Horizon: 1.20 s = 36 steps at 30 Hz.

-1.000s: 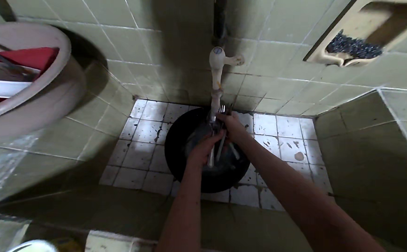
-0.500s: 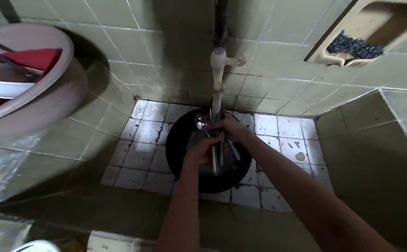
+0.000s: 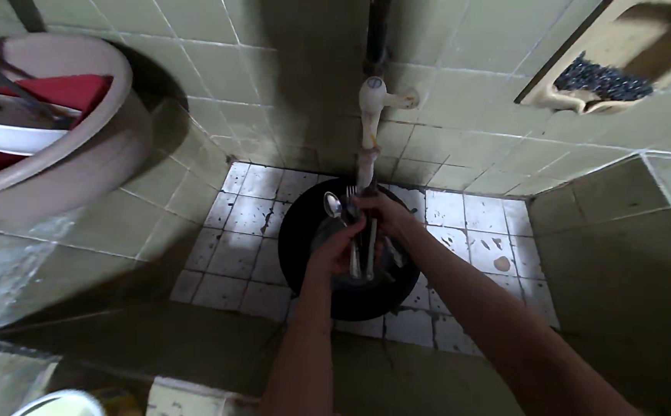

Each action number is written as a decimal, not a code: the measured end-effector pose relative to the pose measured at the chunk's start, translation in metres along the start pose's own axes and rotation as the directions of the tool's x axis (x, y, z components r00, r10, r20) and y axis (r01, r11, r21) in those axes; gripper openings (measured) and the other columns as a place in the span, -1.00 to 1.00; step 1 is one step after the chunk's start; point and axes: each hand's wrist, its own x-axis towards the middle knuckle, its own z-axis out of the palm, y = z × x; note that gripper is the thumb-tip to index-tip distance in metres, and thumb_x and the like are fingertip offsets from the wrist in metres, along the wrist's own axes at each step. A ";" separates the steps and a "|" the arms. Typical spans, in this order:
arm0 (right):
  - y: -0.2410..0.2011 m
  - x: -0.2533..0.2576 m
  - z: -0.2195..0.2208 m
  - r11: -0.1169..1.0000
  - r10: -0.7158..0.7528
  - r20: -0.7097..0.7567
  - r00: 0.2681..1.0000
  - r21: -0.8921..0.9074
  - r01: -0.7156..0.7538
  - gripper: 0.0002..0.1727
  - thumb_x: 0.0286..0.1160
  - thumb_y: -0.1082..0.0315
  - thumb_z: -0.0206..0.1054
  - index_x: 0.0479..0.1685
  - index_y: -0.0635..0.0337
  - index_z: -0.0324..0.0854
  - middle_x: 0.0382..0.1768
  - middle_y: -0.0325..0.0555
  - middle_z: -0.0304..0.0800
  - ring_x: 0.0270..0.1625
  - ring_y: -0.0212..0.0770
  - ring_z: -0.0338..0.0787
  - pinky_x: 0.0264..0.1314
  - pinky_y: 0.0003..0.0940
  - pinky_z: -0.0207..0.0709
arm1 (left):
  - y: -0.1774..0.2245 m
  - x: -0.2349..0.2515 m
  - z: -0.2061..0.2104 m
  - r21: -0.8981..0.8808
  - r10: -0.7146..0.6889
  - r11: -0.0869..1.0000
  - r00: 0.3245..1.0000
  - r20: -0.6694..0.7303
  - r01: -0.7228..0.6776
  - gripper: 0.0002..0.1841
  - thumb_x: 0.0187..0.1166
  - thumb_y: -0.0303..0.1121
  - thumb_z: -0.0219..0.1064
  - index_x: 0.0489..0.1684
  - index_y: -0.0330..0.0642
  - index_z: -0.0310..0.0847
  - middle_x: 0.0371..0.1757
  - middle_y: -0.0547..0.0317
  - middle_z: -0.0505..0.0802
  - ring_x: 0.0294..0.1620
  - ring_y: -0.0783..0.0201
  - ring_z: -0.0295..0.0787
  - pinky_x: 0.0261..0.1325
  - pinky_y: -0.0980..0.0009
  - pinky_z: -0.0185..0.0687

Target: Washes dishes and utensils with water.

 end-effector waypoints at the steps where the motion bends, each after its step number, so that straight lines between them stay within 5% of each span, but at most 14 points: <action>1: 0.004 0.001 -0.001 1.000 0.007 -0.070 0.998 0.010 -0.006 -0.65 0.63 0.39 0.29 0.34 0.08 0.40 -0.26 -0.20 0.73 -0.33 -0.36 0.75 -0.27 -0.40 0.70 | 0.002 0.000 0.003 0.028 -0.001 1.000 0.998 -0.063 0.003 -0.52 0.90 0.00 -0.22 0.12 -0.15 0.54 -0.35 0.18 0.75 -0.41 0.33 0.76 -0.33 0.43 0.76; 5: 0.010 -0.007 -0.008 0.999 -0.001 -0.132 0.991 -0.052 -0.006 -0.50 0.58 0.52 0.27 0.51 0.10 0.39 -0.08 -0.09 0.74 -0.23 -0.28 0.77 -0.21 -0.32 0.71 | 0.002 0.001 0.018 0.170 0.008 0.985 0.971 -0.238 0.034 -0.68 0.83 -0.20 0.09 0.35 -0.17 0.49 -0.12 0.10 0.82 -0.24 0.29 0.78 -0.19 0.38 0.74; 8: 0.001 -0.006 -0.011 0.997 -0.060 -0.062 0.996 -0.055 0.056 -0.58 0.57 0.46 0.31 0.39 0.12 0.45 -0.19 -0.13 0.74 -0.32 -0.31 0.75 -0.30 -0.37 0.69 | 0.002 0.000 0.020 0.168 0.102 0.984 0.970 -0.221 -0.065 -0.71 0.81 -0.25 0.14 0.35 -0.13 0.51 -0.08 0.11 0.83 -0.19 0.29 0.81 -0.14 0.38 0.76; 12: -0.007 -0.010 0.002 0.940 -0.178 -0.005 0.984 -0.297 0.168 -0.56 0.46 0.38 0.51 0.27 0.32 0.55 -0.08 0.00 0.79 -0.11 -0.23 0.80 0.04 -0.23 0.73 | -0.001 -0.001 0.011 0.148 0.114 0.985 0.984 -0.139 -0.094 -0.69 0.81 -0.35 0.12 0.44 -0.19 0.41 0.03 0.01 0.82 -0.06 0.15 0.82 0.03 0.21 0.79; 14: -0.011 -0.014 0.009 0.928 -0.135 -0.041 0.990 -0.356 0.112 -0.62 0.46 0.41 0.50 0.21 0.31 0.58 -0.10 -0.01 0.77 -0.13 -0.24 0.77 0.01 -0.25 0.70 | 0.000 -0.004 0.015 0.188 0.113 0.979 0.982 -0.153 -0.083 -0.70 0.82 -0.31 0.11 0.41 -0.17 0.42 -0.01 0.05 0.82 -0.10 0.21 0.83 -0.02 0.26 0.80; 17: -0.019 -0.019 0.009 0.974 -0.063 -0.117 0.991 -0.222 0.036 -0.67 0.47 0.55 0.35 0.20 0.23 0.54 -0.23 -0.09 0.73 -0.28 -0.31 0.74 -0.22 -0.36 0.68 | 0.004 -0.010 0.024 0.304 0.134 0.951 0.961 -0.241 -0.056 -0.59 0.83 -0.03 0.06 0.44 -0.06 0.45 -0.01 0.15 0.76 -0.15 0.36 0.70 -0.15 0.40 0.67; 19: -0.018 -0.018 0.004 0.991 -0.027 -0.086 0.996 -0.131 0.016 -0.66 0.49 0.57 0.30 0.22 0.17 0.51 -0.26 -0.12 0.75 -0.34 -0.32 0.77 -0.30 -0.38 0.71 | 0.005 -0.011 0.023 0.288 0.105 0.957 0.956 -0.273 -0.023 -0.48 0.83 0.11 -0.04 0.51 -0.04 0.43 0.08 0.09 0.75 -0.05 0.28 0.69 -0.05 0.30 0.67; 22: -0.014 -0.015 -0.001 0.992 -0.062 0.008 0.998 -0.110 0.063 -0.62 0.46 0.58 0.35 0.27 0.19 0.59 -0.13 -0.13 0.78 -0.18 -0.33 0.78 -0.08 -0.38 0.72 | 0.005 -0.006 0.023 0.209 0.081 0.977 0.975 -0.206 -0.037 -0.59 0.85 -0.03 0.02 0.47 -0.04 0.40 0.03 0.16 0.78 -0.04 0.33 0.76 0.02 0.32 0.74; 25: -0.012 -0.014 0.010 0.988 -0.108 -0.115 0.987 -0.126 0.093 -0.67 0.26 0.61 0.52 0.02 0.30 0.61 -0.27 -0.06 0.79 -0.29 -0.28 0.78 -0.18 -0.34 0.72 | 0.003 0.000 0.019 0.179 0.086 0.982 0.977 -0.197 -0.051 -0.57 0.86 -0.04 -0.02 0.53 -0.05 0.35 0.06 0.13 0.78 0.01 0.29 0.76 0.07 0.28 0.74; 31: -0.008 -0.008 0.009 0.983 -0.124 -0.080 0.989 -0.143 0.112 -0.82 0.53 0.46 0.39 0.03 0.26 0.61 -0.25 -0.13 0.79 -0.23 -0.34 0.78 -0.10 -0.38 0.71 | 0.007 -0.002 0.012 0.223 0.074 0.975 0.965 -0.250 -0.017 -0.55 0.84 -0.03 0.03 0.55 -0.04 0.33 0.10 0.09 0.75 0.02 0.28 0.71 0.03 0.28 0.69; 36: -0.011 -0.009 0.002 0.990 -0.047 -0.041 0.998 -0.133 0.041 -0.68 0.37 0.59 0.46 0.12 0.28 0.62 -0.16 -0.07 0.82 -0.18 -0.29 0.81 -0.04 -0.32 0.75 | 0.008 -0.008 0.020 0.220 0.081 0.975 0.978 -0.193 -0.037 -0.62 0.85 -0.12 0.05 0.51 -0.01 0.35 0.03 0.16 0.78 -0.06 0.34 0.77 -0.01 0.33 0.75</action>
